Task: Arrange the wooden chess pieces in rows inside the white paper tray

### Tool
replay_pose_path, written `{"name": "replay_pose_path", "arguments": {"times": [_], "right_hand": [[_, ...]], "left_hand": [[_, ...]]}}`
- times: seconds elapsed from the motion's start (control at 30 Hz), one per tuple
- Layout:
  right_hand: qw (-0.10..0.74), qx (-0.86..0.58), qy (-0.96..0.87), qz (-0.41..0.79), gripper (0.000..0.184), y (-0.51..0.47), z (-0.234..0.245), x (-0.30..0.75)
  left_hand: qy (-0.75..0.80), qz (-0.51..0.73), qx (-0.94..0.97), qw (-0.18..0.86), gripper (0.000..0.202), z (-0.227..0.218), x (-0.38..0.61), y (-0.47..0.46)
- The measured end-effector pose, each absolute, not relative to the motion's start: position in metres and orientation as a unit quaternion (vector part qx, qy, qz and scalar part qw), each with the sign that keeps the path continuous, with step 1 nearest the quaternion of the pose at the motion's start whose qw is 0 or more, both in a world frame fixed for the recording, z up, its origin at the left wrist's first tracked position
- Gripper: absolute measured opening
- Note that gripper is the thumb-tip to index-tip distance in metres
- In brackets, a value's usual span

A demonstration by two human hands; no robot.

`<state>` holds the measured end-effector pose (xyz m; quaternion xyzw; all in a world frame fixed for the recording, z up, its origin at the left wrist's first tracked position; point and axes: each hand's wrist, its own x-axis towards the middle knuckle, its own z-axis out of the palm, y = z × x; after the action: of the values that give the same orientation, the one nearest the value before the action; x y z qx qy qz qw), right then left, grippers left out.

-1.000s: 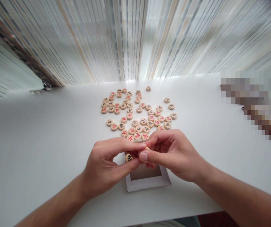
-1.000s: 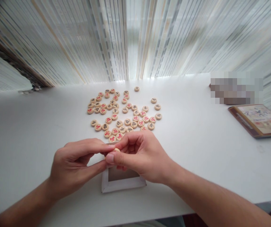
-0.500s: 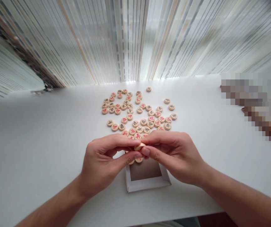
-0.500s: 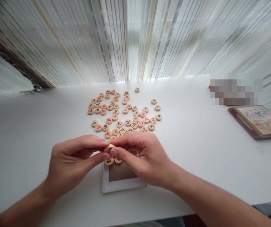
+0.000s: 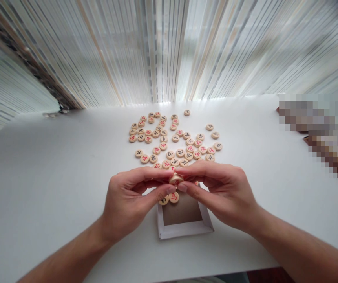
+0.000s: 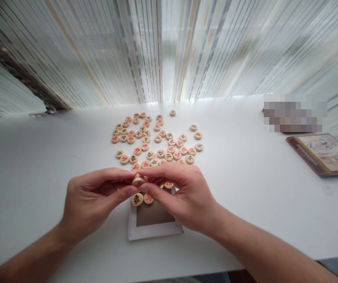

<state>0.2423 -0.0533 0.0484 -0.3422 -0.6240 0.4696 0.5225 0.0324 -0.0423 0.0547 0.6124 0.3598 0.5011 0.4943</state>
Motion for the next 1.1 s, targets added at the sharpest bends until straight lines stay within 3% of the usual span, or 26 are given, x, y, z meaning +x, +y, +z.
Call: {"name": "replay_pose_path", "arguments": {"times": [0.2,0.4,0.7,1.1], "right_hand": [[0.500,-0.327,-0.489,0.636,0.023,-0.052,0.054,0.240],[0.459,-0.328,-0.441,0.698,0.027,-0.048,0.054,0.243],[0.448,-0.330,-0.437,0.706,0.025,-0.050,0.057,0.243],[0.478,-0.316,-0.419,0.704,0.024,-0.050,0.059,0.241]], "left_hand": [[0.360,0.502,0.620,0.483,0.036,0.057,0.030,-0.041],[0.359,0.494,0.607,0.509,0.034,0.058,0.030,-0.042],[0.331,0.461,0.576,0.588,0.035,0.056,0.031,-0.045],[0.356,0.454,0.575,0.581,0.026,0.059,0.033,-0.043]]}}
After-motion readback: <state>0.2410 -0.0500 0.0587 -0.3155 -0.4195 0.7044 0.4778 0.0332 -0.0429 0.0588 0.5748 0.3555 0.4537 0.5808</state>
